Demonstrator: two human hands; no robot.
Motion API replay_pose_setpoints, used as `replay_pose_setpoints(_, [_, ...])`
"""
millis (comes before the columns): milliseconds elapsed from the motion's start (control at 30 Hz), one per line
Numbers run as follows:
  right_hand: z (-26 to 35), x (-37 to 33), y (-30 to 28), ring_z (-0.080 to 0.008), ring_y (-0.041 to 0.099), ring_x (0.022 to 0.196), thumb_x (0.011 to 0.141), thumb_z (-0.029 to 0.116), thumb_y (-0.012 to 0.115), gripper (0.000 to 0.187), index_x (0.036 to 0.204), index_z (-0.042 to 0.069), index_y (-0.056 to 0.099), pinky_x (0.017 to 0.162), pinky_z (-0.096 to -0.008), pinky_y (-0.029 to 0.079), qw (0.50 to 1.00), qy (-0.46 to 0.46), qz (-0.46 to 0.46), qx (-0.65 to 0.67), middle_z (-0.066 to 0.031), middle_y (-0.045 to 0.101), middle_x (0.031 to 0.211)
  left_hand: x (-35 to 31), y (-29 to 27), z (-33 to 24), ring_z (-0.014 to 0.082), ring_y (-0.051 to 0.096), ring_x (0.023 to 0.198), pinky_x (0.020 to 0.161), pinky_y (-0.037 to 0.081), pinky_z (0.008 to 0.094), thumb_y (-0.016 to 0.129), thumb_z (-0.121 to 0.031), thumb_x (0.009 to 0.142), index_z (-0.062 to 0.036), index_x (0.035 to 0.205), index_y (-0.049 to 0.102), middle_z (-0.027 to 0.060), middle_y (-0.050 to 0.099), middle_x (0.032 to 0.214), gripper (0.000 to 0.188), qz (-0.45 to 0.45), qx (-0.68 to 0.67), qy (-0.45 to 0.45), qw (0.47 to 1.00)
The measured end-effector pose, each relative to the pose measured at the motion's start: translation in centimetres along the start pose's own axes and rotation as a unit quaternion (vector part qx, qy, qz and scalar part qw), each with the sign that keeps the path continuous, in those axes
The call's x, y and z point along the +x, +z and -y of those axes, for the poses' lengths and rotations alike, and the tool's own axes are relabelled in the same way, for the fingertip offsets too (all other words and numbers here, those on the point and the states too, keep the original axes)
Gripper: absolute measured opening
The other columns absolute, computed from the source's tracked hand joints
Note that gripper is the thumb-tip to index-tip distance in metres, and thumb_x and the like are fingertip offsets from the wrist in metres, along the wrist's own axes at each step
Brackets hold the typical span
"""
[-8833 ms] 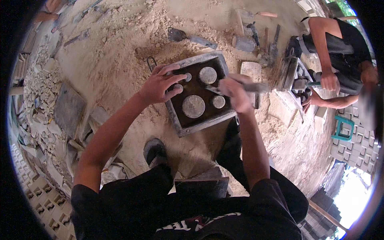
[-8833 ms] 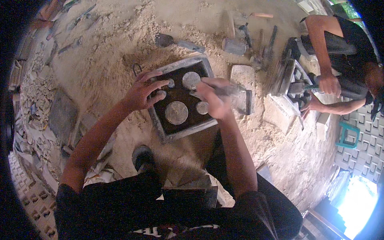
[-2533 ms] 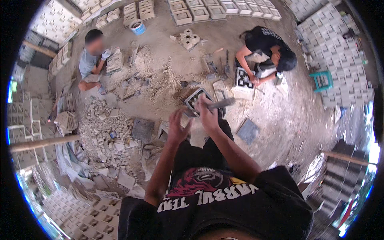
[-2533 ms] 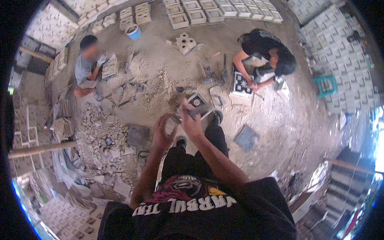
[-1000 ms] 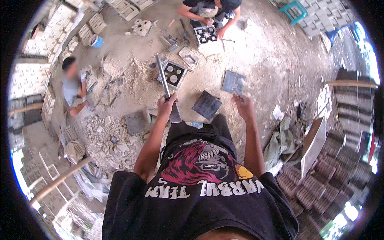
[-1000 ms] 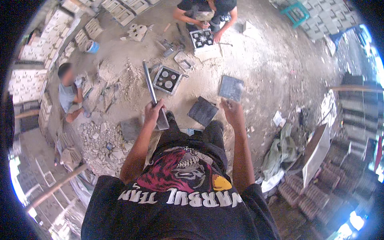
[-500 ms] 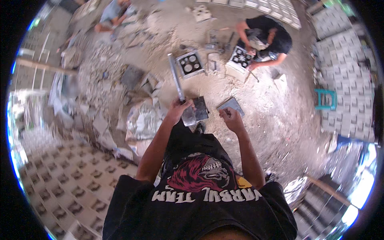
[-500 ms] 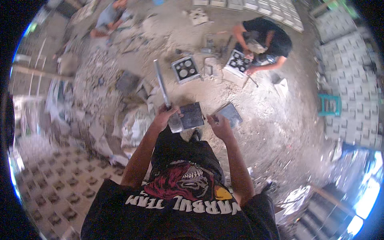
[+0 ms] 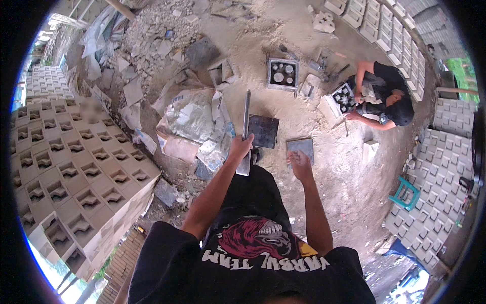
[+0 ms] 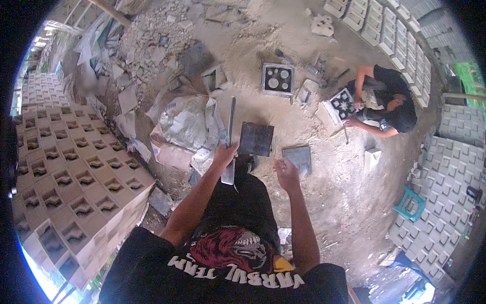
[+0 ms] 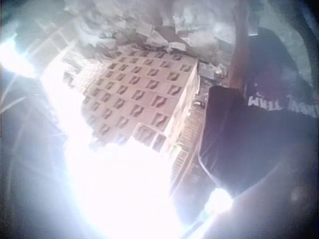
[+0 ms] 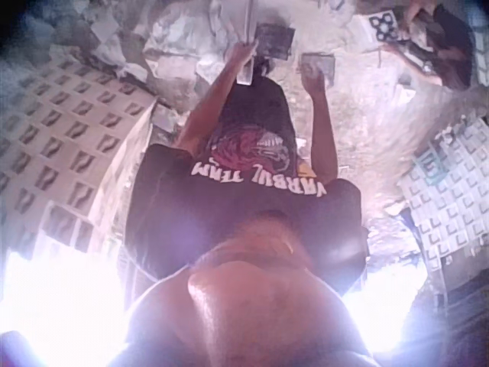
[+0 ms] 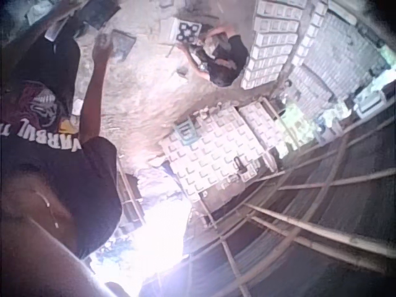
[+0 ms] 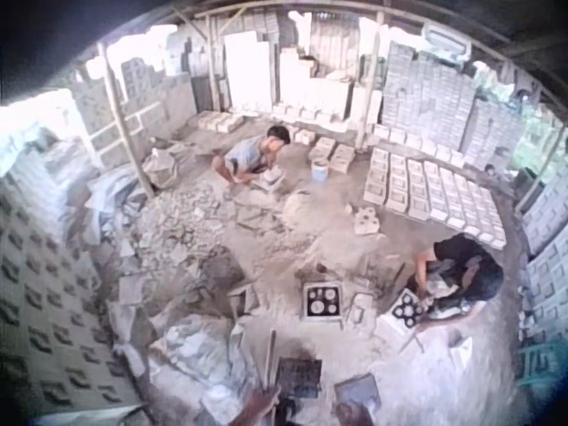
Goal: The person fills a metal mold with small stones and sand, compacting them by hand and with a small mallet before placing a stone lid on top and tapping it down.
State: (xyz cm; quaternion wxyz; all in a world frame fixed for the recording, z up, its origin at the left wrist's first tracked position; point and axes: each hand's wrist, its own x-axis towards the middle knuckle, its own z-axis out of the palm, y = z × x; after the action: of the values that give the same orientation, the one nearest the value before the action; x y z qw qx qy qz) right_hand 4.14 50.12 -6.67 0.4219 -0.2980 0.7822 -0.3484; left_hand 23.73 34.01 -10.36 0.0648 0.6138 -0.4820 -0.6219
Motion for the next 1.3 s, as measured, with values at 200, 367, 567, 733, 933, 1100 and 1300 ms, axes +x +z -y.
replay_pose_setpoints(200, [-10.7, 3.5, 4.5, -0.0304, 0.065, 0.081, 0.088, 0.032, 0.060, 0.031, 0.095, 0.001, 0.061, 0.070, -0.0361, 0.050, 0.996, 0.030, -0.033, -0.079, -0.0161, 0.066, 0.086, 7.3, 2.5, 10.2, 0.0178, 0.066, 0.061, 0.055, 0.048, 0.0331, 0.061, -0.030, 0.085, -0.0010, 0.071, 0.063, 0.0085, 0.066, 0.066, 0.032, -0.059, -0.059, -0.068, 0.994])
replay_pose_setpoints(367, [-21.1, 10.2, 9.7, -0.0252, 0.062, 0.085, 0.083, 0.042, 0.065, 0.049, 0.098, -0.004, 0.056, 0.076, -0.0366, 0.049, 0.991, 0.109, -0.033, -0.067, -0.0156, 0.064, 0.087, 15.3, 6.3, 17.3, 0.0292, 0.067, 0.079, 0.074, 0.050, 0.0416, 0.057, -0.045, 0.081, -0.0070, 0.087, 0.067, 0.0143, 0.068, 0.076, 0.040, -0.082, 0.127, -0.127, 0.980])
replay_pose_setpoints(567, [-42.2, 20.3, 16.0, -0.0247, 0.055, 0.106, 0.074, 0.056, 0.070, 0.081, 0.121, -0.005, 0.046, 0.091, -0.0354, 0.042, 0.966, 0.222, -0.106, -0.079, -0.0192, 0.058, 0.110, 27.9, 15.3, 31.1, 0.0379, 0.062, 0.090, 0.079, 0.048, 0.0453, 0.058, -0.042, 0.084, -0.0031, 0.098, 0.065, 0.0218, 0.065, 0.089, 0.042, -0.120, 0.126, -0.127, 0.976])
replay_pose_setpoints(733, [-48.3, 26.1, 19.1, -0.0257, 0.046, 0.116, 0.073, 0.052, 0.074, 0.095, 0.134, -0.007, 0.032, 0.098, -0.0347, 0.036, 0.975, 0.207, -0.049, 0.065, -0.0193, 0.049, 0.126, 34.2, 18.2, 39.7, 0.0395, 0.062, 0.083, 0.072, 0.048, 0.0460, 0.060, -0.041, 0.083, 0.0017, 0.097, 0.063, 0.0217, 0.065, 0.081, 0.044, -0.248, 0.113, -0.037, 0.961])
replay_pose_setpoints(933, [-50.1, 26.7, 19.8, -0.0248, 0.046, 0.117, 0.071, 0.052, 0.075, 0.090, 0.130, -0.007, 0.042, 0.100, -0.0336, 0.034, 0.961, 0.252, -0.072, 0.086, -0.0154, 0.049, 0.128, 36.8, 16.8, 42.0, 0.0366, 0.061, 0.069, 0.064, 0.046, 0.0432, 0.062, -0.041, 0.083, 0.0048, 0.084, 0.061, 0.0188, 0.061, 0.067, 0.046, -0.128, 0.098, -0.088, 0.983])
replay_pose_setpoints(1100, [-50.5, 27.2, 19.9, -0.0216, 0.046, 0.116, 0.077, 0.046, 0.073, 0.079, 0.130, -0.004, 0.043, 0.101, -0.0321, 0.033, 0.952, 0.253, -0.078, 0.152, -0.0125, 0.050, 0.126, 37.7, 15.3, 42.9, 0.0316, 0.063, 0.070, 0.065, 0.046, 0.0411, 0.062, -0.043, 0.084, 0.0031, 0.091, 0.062, 0.0174, 0.062, 0.069, 0.046, -0.044, 0.029, -0.036, 0.998])
replay_pose_setpoints(1300, [-49.0, 27.8, 21.5, -0.0254, 0.048, 0.115, 0.071, 0.055, 0.074, 0.089, 0.129, -0.005, 0.044, 0.099, -0.0360, 0.036, 0.962, 0.252, -0.050, 0.089, -0.0158, 0.051, 0.126, 38.7, 14.6, 42.6, 0.0299, 0.064, 0.078, 0.069, 0.047, 0.0390, 0.062, -0.042, 0.084, 0.0023, 0.098, 0.063, 0.0170, 0.064, 0.076, 0.047, -0.064, 0.027, 0.037, 0.997])
